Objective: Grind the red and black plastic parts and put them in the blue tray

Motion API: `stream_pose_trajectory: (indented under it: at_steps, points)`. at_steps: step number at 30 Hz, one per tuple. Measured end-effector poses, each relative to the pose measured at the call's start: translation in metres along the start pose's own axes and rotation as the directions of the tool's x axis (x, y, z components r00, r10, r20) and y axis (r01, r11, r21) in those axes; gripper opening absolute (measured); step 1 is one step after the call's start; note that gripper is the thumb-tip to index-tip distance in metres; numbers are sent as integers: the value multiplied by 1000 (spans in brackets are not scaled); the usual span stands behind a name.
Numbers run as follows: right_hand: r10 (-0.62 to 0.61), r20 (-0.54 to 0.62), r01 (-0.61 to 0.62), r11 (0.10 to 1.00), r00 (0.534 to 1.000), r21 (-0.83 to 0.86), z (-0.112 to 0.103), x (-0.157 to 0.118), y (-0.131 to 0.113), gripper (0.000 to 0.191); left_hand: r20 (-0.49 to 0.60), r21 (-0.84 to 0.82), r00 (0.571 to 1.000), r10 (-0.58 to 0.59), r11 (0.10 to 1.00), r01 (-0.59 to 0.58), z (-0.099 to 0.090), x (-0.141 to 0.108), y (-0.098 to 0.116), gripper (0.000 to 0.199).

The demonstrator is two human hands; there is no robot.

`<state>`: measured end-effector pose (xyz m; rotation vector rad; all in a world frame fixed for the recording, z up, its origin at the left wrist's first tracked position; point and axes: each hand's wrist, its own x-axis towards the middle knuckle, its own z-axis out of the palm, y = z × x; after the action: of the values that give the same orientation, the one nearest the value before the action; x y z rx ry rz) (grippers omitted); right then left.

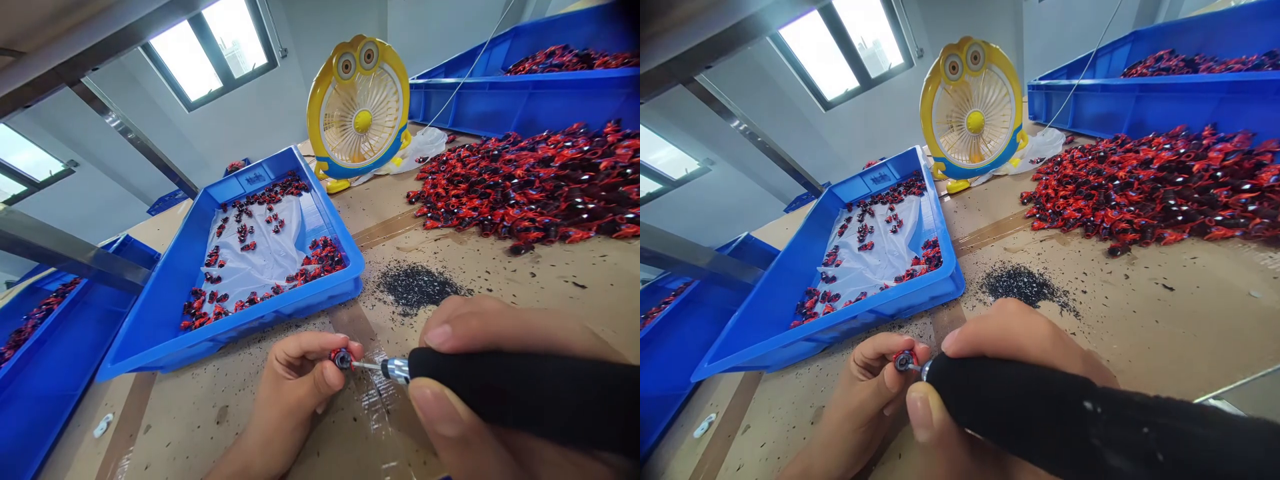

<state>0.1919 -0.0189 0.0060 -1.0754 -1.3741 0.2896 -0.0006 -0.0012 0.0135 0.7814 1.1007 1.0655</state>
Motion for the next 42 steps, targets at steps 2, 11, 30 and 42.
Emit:
stream_pose_trajectory:
  at_steps: [2,11,30,42]
  points:
    - [26,-21,-26,1000,999,1,4,3,-2,25,-3,1,1000,0,1000,0,0,0,0,33]
    - [36,-29,-38,997,999,-67,18,7,-9,23,46,-1,999,1,1000,-1,-6,4,-7,34]
    - [-1,-30,-1,998,1000,-61,27,11,-11,19,99,-37,995,30,999,-26,-9,10,-9,24]
    - [-79,172,116,969,982,-217,0,5,6,14,41,-34,998,53,998,-51,-6,7,-9,25]
